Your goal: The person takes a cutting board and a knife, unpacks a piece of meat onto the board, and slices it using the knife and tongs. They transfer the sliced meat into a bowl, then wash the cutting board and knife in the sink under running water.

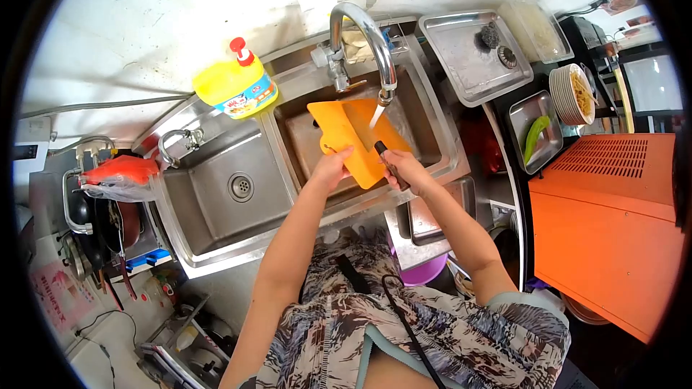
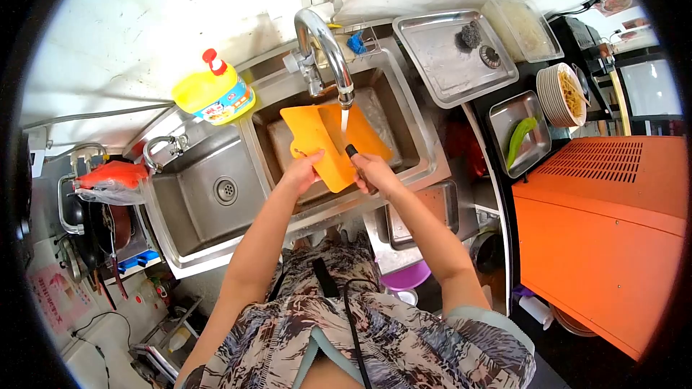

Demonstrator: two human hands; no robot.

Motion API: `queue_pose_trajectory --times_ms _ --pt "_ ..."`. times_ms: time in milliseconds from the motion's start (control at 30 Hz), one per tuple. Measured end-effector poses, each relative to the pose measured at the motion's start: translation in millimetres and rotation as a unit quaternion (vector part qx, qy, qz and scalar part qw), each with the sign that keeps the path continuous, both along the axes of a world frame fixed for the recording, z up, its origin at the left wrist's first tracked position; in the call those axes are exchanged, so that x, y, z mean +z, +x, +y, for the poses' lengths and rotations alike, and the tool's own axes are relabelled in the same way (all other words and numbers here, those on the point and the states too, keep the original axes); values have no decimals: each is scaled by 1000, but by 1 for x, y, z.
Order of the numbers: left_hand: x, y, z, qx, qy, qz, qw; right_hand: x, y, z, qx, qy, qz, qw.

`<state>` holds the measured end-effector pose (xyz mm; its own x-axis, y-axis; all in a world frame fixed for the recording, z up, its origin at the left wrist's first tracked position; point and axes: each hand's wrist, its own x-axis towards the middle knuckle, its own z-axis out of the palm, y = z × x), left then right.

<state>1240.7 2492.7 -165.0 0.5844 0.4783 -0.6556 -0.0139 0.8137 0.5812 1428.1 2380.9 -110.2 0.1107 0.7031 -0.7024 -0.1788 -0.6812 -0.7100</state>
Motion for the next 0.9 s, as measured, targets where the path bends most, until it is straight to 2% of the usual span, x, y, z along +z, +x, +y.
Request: queue_pose_trajectory --times_ms 33,67,133,167,200,233,267,300,333,367,400,433,500,533,567,600,633,667,700,767,800,867,900 --pt "7 8 -1 -8 4 -8 1000 0 -2 0 -91 -17 144 985" --pt "13 13 -3 -17 6 -15 1000 -1 -6 -2 -93 -21 145 985" --pt "10 23 -1 -40 17 -9 999 -4 -9 1 -203 -40 223 953" --pt "9 30 0 -41 5 13 999 -5 -12 2 -204 -40 221 953" --pt "8 35 -1 -42 -6 35 998 -4 -17 3 -102 -8 35 994" --pt "6 38 -3 -43 -6 34 998 -5 -24 2 4 25 -152 988" --pt "6 43 -4 -36 -11 49 998 -11 -31 0 1 25 -154 988" --pt "6 48 -4 -30 -15 64 997 -22 -40 -3 66 59 -311 946" --pt "5 50 -5 -34 -13 61 997 -16 -50 -1 128 89 -459 875" --pt "5 49 -8 -31 22 79 996 -8 -55 0 145 47 -417 896" --pt "3 47 -10 -26 57 97 993 -10 -55 -4 143 48 -418 896" --pt "-8 46 -10 19 24 73 997 -15 -57 -8 165 109 -394 898" --pt "-33 31 -9 26 42 78 996 -14 -50 -9 201 191 -337 900" --pt "-41 24 -9 34 59 83 994 -5 -30 5 214 148 -313 913" --pt "-13 24 -14 81 53 81 992 4 -2 29 226 106 -288 924" --pt "-5 19 -15 82 53 84 992 13 22 54 150 118 -373 908" --pt "-1 14 -15 79 36 81 993 22 42 83 40 199 -433 878" --pt "-1 10 -15 75 18 79 994 25 56 117 -58 280 -501 817" --pt "-7 7 -18 86 47 99 990 20 69 149 -67 317 -633 703" --pt "-9 2 -16 88 20 104 990 11 88 201 -26 343 -708 617" --pt "-9 -2 -16 94 -8 107 990 4 94 221 -28 342 -704 622" --pt "1 -6 -15 92 -24 128 987 -15 97 244 70 183 -684 703" --pt "3 -7 -13 92 -38 139 985 -18 98 244 34 197 -678 707"
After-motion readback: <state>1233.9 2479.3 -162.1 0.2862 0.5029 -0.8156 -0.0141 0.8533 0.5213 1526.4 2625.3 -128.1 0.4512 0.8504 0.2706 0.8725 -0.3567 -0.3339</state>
